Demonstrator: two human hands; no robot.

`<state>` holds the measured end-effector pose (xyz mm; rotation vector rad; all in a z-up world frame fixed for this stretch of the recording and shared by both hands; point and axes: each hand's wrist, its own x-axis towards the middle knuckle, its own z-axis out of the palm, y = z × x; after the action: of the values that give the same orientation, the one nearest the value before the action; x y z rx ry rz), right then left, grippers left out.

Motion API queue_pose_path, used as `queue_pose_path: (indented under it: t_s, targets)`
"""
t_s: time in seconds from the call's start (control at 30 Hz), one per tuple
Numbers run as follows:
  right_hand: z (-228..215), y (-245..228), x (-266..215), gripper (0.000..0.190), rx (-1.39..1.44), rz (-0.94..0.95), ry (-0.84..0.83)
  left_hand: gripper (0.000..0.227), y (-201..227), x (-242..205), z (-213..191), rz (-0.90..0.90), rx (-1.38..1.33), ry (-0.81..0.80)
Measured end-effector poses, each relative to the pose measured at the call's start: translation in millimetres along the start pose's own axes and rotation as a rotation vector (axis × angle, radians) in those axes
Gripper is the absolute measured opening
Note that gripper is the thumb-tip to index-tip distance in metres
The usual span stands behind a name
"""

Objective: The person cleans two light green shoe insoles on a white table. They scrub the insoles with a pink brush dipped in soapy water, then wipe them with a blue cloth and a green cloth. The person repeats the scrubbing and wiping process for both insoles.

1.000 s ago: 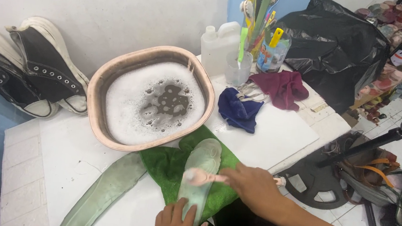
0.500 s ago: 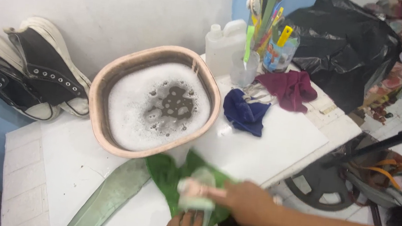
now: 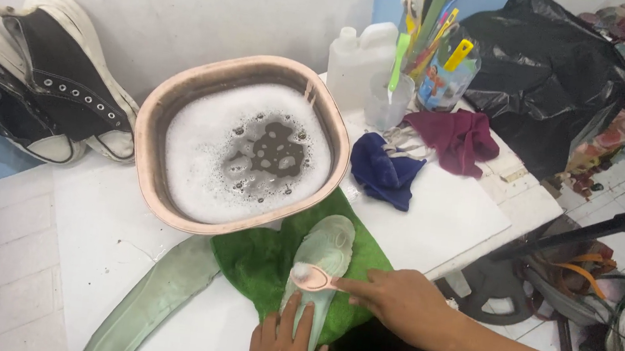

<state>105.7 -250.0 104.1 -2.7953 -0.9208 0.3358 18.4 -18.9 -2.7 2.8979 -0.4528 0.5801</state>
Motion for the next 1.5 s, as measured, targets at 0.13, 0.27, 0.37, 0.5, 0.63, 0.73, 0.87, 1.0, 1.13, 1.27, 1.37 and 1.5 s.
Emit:
queue_pose_path:
  t_s: [0.13,0.27,0.37,0.5,0.63,0.73,0.87,1.0,1.13,1.27,1.37,1.5]
  targets:
    - [26.6,7.1,7.4,0.04,0.024,0.062,0.021,0.08,3.4,4.3,3.8,0.1,-0.008,-0.066]
    - [17.2,-14.7,8.0,0.075,-0.035,-0.045,0.115,0.099,5.4,11.4,10.2,0.066,-0.019,-0.307]
    - [1.5,-9.5,21.4,0.078,-0.018,-0.016,0.038,0.112,9.1,9.5,21.6,0.071,0.085,-0.324]
    - [-12.2,5.0,37.5,0.069,-0.147,0.115,0.085,0.094,11.2,22.7,6.3,0.066,0.099,-0.346]
    - [9.3,6.8,38.6,0.072,-0.052,-0.029,0.031,0.092,8.2,21.8,14.3,0.039,0.028,-0.268]
    - [-4.4,13.2,51.3,0.054,-0.335,0.105,0.124,0.077,5.8,31.7,5.6,0.04,0.012,-0.259]
    - [-4.3,11.5,50.3,0.073,-0.239,0.013,0.01,0.072,9.3,28.2,6.4,0.018,0.007,-0.21]
    - [19.2,-2.2,35.9,0.07,-0.075,-0.073,0.021,0.066,6.1,22.2,13.6,0.008,-0.003,-0.112]
    - [-13.3,15.1,54.7,0.07,-0.329,0.177,0.02,0.065,8.0,32.8,4.3,-0.001,-0.002,-0.158]
    - [-15.0,22.6,53.6,0.075,-0.18,0.072,-0.038,0.052,11.9,31.8,3.8,-0.019,0.004,-0.101]
    - [-1.4,9.2,52.9,0.074,-0.194,0.037,0.047,0.06,6.0,37.7,16.9,-0.034,0.055,-0.047]
    - [-7.2,32.6,65.3,0.067,-0.332,0.119,0.052,0.052,11.8,33.6,-2.9,-0.023,0.008,-0.06]
